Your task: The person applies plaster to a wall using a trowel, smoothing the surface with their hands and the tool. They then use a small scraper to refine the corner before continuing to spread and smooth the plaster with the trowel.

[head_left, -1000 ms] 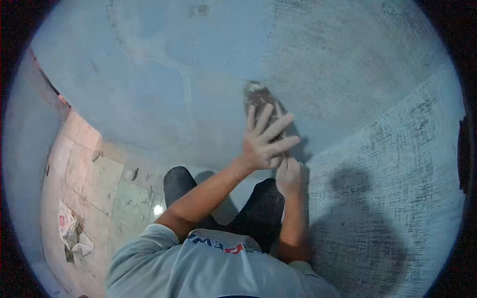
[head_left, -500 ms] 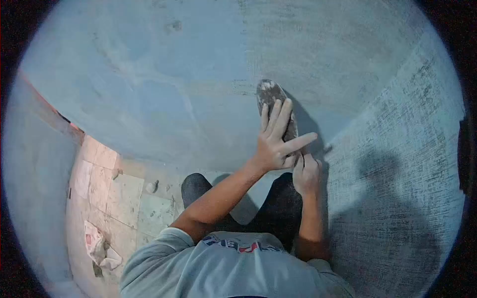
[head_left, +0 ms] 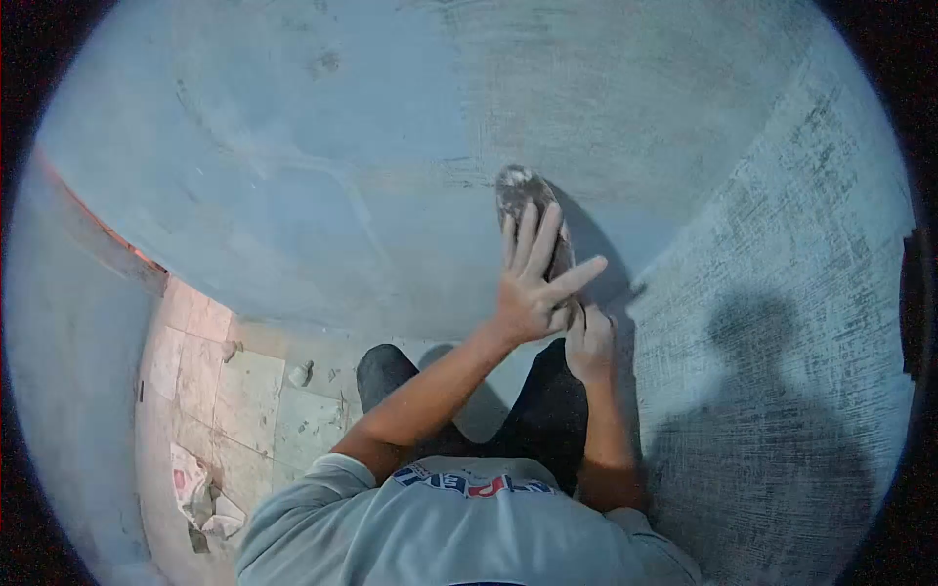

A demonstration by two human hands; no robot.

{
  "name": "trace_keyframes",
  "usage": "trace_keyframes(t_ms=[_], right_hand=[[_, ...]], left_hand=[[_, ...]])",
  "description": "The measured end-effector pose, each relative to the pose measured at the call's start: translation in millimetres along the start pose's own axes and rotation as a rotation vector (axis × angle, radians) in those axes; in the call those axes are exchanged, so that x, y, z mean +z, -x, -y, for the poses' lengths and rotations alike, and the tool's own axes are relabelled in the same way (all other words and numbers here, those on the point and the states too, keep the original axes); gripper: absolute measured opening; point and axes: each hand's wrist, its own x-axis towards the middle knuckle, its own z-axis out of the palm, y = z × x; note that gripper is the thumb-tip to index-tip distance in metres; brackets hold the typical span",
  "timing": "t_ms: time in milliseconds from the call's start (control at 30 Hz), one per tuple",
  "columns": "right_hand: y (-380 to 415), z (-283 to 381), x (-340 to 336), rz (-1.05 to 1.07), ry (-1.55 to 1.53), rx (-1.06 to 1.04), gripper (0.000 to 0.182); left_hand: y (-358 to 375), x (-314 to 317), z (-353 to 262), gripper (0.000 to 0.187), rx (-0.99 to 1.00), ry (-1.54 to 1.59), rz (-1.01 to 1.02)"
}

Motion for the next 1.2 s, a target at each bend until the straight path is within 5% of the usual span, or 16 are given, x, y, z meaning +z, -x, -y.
trace_keyframes(t_ms=[133,233,433,533,567,800,867,967,1200], right_hand=[[-11,6,14,0.082,0.006,-0.029,0.032],[-52,77,20,0.281,-0.026,-0.041,0.042],[-43,65,27,0.133,-0.009,-0.192,0.03],[-3,18,10,0.061,-0.026,0.104,0.02],[7,15,2,-0.043,0.016,0.016,0.02],[4,15,41,0.005,0.085,-0.04,0.022],[-21,66,36,0.121,0.048,-0.032,0.025],[-40,62,58,0.107,-0.058,-0.209,0.029],[3,17,10,-0.063,-0.036,-0.029,0.024]], left_hand=[[0,-12,12,0.062,-0.05,0.031,-0.191],[10,-47,60,0.071,-0.124,0.017,-0.424],[12,-51,49,0.068,-0.208,-0.092,-0.285],[12,-9,2,0.061,-0.191,-0.004,-0.107],[14,0,-8,0.058,-0.183,0.056,-0.057],[35,-16,26,0.057,-0.163,0.077,-0.195],[30,-39,45,0.06,-0.179,0.094,-0.373],[21,-61,65,0.064,-0.161,0.007,-0.357],[16,-6,-6,0.052,-0.227,0.054,-0.095]])
